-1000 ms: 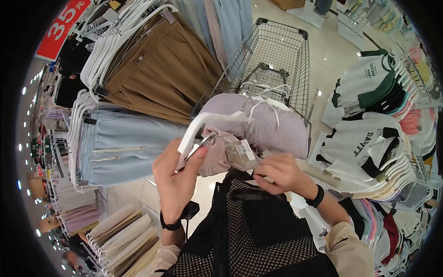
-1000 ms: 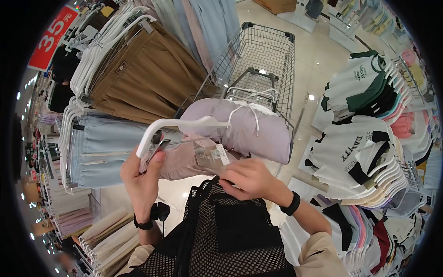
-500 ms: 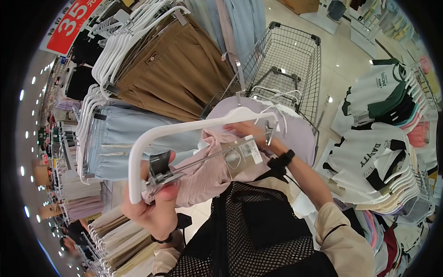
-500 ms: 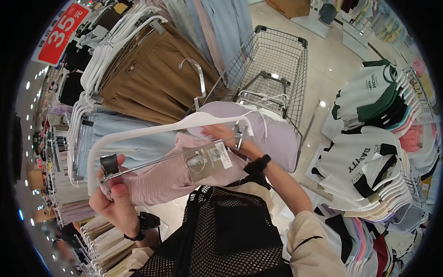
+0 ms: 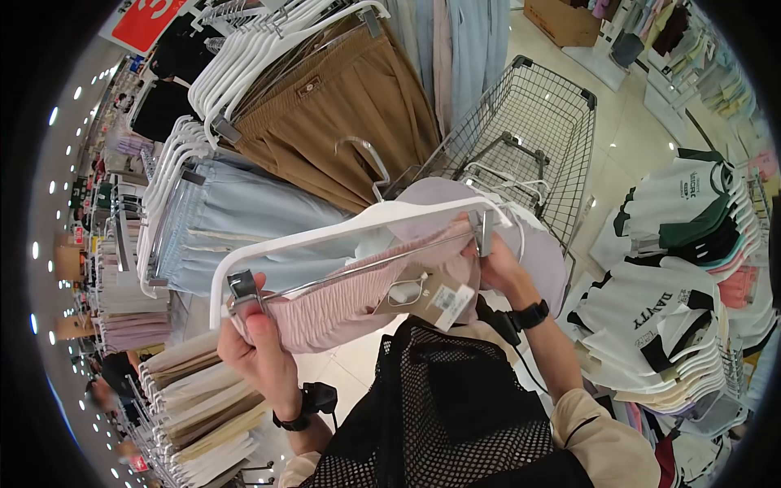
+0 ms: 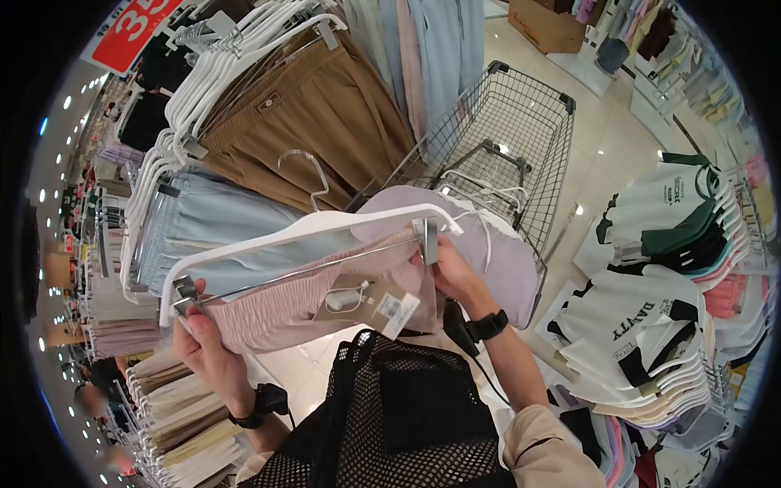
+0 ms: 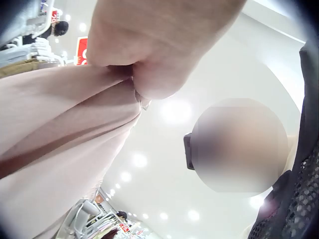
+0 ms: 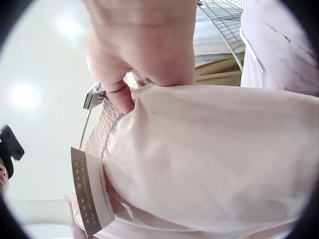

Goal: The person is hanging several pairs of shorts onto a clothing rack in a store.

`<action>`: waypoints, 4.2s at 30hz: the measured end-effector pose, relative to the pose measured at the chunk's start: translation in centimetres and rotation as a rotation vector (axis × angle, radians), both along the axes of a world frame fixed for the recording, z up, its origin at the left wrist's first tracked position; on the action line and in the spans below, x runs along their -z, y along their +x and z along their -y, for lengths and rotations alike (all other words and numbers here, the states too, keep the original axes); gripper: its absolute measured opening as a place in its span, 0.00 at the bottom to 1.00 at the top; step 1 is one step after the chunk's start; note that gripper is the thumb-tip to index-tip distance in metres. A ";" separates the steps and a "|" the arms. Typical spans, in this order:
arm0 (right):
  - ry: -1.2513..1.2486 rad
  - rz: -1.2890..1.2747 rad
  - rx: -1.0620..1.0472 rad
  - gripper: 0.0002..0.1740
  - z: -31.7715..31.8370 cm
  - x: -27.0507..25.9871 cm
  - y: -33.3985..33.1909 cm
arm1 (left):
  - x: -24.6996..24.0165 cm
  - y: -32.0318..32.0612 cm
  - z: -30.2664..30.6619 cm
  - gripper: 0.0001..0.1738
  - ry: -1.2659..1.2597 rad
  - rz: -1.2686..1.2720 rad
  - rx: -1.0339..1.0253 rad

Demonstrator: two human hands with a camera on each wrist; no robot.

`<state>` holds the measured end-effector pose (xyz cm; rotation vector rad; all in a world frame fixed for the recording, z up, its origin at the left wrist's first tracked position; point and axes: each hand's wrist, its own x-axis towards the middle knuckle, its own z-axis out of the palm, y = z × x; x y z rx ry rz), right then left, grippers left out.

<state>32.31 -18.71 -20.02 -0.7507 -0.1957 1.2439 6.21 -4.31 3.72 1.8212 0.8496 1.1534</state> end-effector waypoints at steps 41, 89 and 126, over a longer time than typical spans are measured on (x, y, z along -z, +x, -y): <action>0.299 1.684 -0.309 0.18 -7.1 -18.6 -9.1 | 8.3 -3.9 -4.6 0.30 -0.396 0.077 0.692; 0.135 1.633 0.345 0.31 -15.1 -17.3 -21.3 | 8.4 -11.8 -11.7 0.16 -0.201 0.313 0.534; -0.201 1.051 -0.715 0.69 -13.3 -21.6 -14.0 | 5.7 -9.3 -10.5 0.19 -0.232 0.087 0.550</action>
